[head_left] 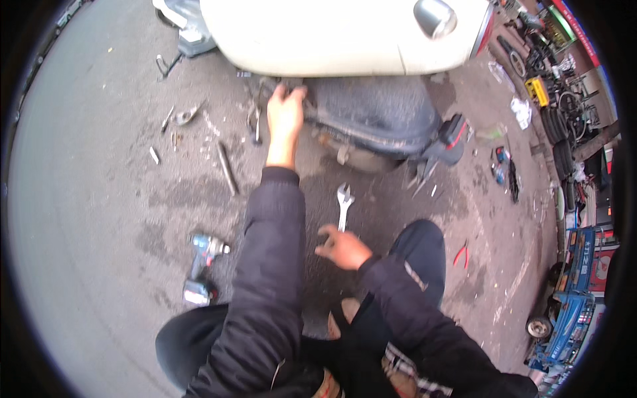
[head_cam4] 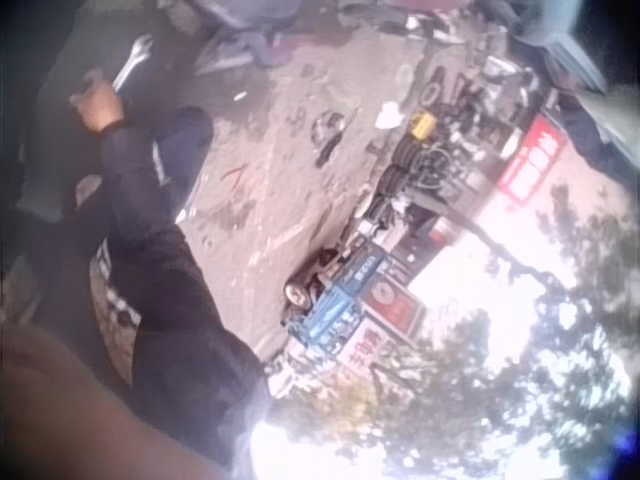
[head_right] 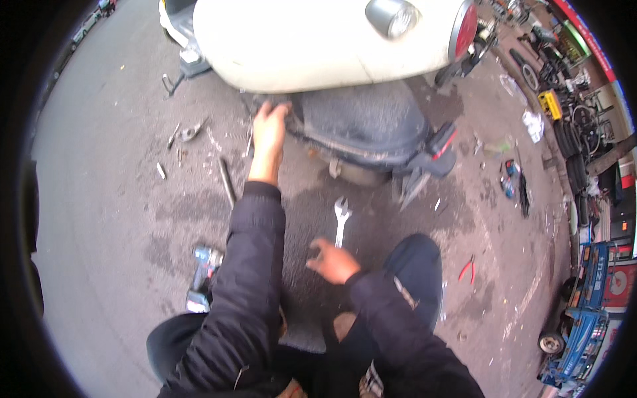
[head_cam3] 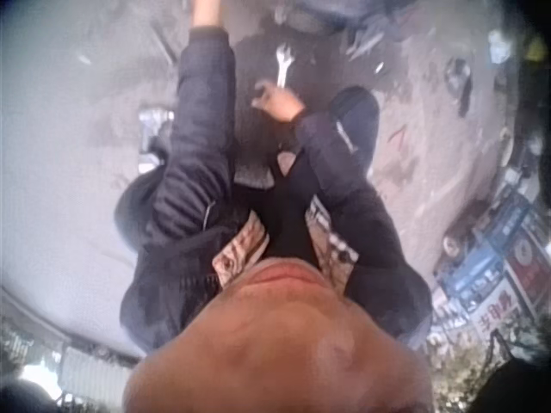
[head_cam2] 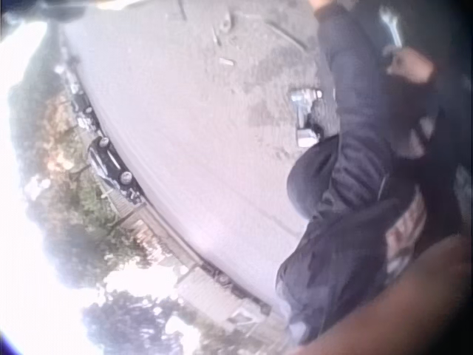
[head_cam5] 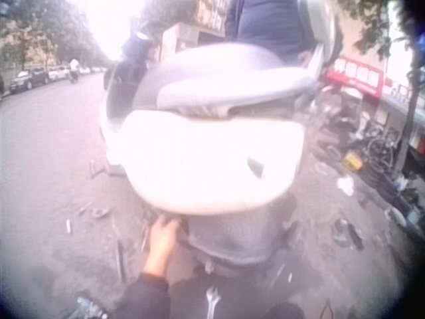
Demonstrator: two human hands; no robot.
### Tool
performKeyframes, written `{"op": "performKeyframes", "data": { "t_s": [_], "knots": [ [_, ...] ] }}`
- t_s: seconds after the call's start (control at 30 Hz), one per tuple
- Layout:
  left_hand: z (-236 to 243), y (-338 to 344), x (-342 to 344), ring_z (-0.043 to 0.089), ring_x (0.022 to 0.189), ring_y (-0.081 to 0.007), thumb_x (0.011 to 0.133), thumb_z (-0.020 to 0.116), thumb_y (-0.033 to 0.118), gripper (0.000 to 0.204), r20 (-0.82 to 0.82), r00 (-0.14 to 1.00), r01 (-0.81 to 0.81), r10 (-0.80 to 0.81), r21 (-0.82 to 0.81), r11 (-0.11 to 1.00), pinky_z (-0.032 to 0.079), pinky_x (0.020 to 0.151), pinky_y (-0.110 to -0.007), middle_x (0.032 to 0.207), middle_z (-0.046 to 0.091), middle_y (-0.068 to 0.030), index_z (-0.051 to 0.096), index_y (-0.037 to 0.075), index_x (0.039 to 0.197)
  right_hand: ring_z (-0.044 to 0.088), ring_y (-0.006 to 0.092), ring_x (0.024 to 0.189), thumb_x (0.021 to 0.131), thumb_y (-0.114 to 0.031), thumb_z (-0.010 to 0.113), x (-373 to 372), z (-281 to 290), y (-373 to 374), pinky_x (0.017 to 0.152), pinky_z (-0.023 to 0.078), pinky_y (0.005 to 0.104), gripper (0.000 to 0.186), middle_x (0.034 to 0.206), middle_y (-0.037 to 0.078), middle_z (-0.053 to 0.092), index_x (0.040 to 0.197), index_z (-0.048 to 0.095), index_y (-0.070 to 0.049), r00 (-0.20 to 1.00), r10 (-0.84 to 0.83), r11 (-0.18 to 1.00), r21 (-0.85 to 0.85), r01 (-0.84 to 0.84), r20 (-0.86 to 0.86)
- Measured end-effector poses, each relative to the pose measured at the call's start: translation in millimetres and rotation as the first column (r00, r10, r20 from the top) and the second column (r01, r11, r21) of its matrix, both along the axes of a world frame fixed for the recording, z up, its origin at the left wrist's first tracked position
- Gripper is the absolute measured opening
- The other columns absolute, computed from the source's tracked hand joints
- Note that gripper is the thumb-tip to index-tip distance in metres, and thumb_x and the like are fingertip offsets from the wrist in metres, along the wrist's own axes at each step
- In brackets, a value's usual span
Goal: The person uses a wrench to loosen and tighten bolts on the rear wheel area of a motorcycle. They repeatedly adjust the tool and reposition their hands to access different fasteners around the wheel hub and brake assembly.
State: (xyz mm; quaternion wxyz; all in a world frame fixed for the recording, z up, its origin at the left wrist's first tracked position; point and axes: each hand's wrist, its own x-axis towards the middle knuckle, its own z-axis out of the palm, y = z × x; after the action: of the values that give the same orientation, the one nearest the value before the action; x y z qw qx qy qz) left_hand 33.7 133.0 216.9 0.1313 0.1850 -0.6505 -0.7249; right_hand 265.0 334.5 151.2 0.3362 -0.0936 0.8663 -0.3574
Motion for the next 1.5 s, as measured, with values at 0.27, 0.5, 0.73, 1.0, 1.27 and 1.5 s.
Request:
{"op": "performKeyframes", "data": {
  "t_s": [0.27, 0.5, 0.73, 1.0, 1.27, 1.5],
  "knots": [
    [-19.3, 0.4, -4.6, 0.059, 0.130, -0.0275, 0.091, 0.065, 0.017, 0.070, -0.041, 0.999, -0.018, 0.019, 0.036, 0.999, 0.037, 0.115, -0.033, 0.133, 0.067, -0.0233, 0.043, -0.019, 0.147, 0.070, 0.0288, 0.084, 0.094, -0.024, 0.076, -3.8, -20.7, 7.2, 0.079, 0.053, 0.0406, 0.058, 0.089, 0.015, 0.072, 0.140, 0.052, 0.001, 0.991, -0.001, 1.000, -0.026, 0.004, 0.132],
    [-15.3, 2.8, -3.8, 0.057, 0.134, -0.0280, 0.090, 0.066, 0.016, 0.073, -0.041, 0.999, -0.032, 0.034, 0.060, 0.998, 0.036, 0.116, -0.034, 0.140, 0.063, -0.0250, 0.042, -0.019, 0.149, 0.069, 0.0273, 0.084, 0.096, -0.025, 0.075, -4.8, -11.6, 4.3, 0.080, 0.052, 0.0408, 0.053, 0.092, 0.015, 0.071, 0.138, 0.055, 0.001, 0.991, 0.011, 1.000, -0.002, -0.011, 0.130],
    [-14.9, 1.3, -2.4, 0.058, 0.133, -0.0284, 0.089, 0.068, 0.017, 0.074, -0.039, 0.999, -0.001, 0.002, 0.040, 0.999, 0.036, 0.116, -0.033, 0.139, 0.064, -0.0251, 0.042, -0.019, 0.149, 0.068, 0.0256, 0.083, 0.095, -0.024, 0.075, -4.2, -13.8, 4.5, 0.078, 0.051, 0.0403, 0.051, 0.090, 0.014, 0.070, 0.135, 0.057, 0.001, 0.988, 0.008, 1.000, 0.005, -0.008, 0.156],
    [-21.8, 3.1, -6.3, 0.059, 0.131, -0.0269, 0.089, 0.068, 0.017, 0.072, -0.069, 0.996, -0.044, 0.048, 0.060, 0.997, 0.036, 0.117, -0.034, 0.134, 0.068, -0.0226, 0.044, -0.018, 0.148, 0.068, 0.0241, 0.080, 0.096, -0.023, 0.075, -4.4, -18.9, 5.5, 0.076, 0.051, 0.0392, 0.049, 0.086, 0.013, 0.071, 0.133, 0.058, 0.002, 0.992, 0.010, 1.000, -0.020, -0.007, 0.129],
    [-24.1, 2.0, -7.8, 0.057, 0.133, -0.0266, 0.090, 0.067, 0.016, 0.076, -0.075, 0.997, -0.010, 0.017, 0.086, 0.996, 0.034, 0.119, -0.034, 0.134, 0.068, -0.0218, 0.038, -0.019, 0.151, 0.067, 0.0219, 0.076, 0.095, -0.023, 0.075, -3.8, -20.5, 6.7, 0.072, 0.051, 0.0372, 0.048, 0.084, 0.012, 0.070, 0.132, 0.058, 0.003, 0.990, 0.012, 1.000, -0.027, -0.008, 0.143],
    [-21.7, 2.9, -4.8, 0.055, 0.136, -0.0288, 0.090, 0.068, 0.016, 0.078, -0.079, 0.997, -0.009, 0.016, 0.084, 0.996, 0.033, 0.119, -0.034, 0.138, 0.064, -0.0245, 0.036, -0.020, 0.151, 0.068, 0.0255, 0.080, 0.095, -0.024, 0.076, -5.3, -17.7, 5.3, 0.075, 0.052, 0.0399, 0.048, 0.087, 0.013, 0.071, 0.131, 0.059, 0.003, 0.991, 0.027, 1.000, -0.004, -0.027, 0.135]
  ]
}}
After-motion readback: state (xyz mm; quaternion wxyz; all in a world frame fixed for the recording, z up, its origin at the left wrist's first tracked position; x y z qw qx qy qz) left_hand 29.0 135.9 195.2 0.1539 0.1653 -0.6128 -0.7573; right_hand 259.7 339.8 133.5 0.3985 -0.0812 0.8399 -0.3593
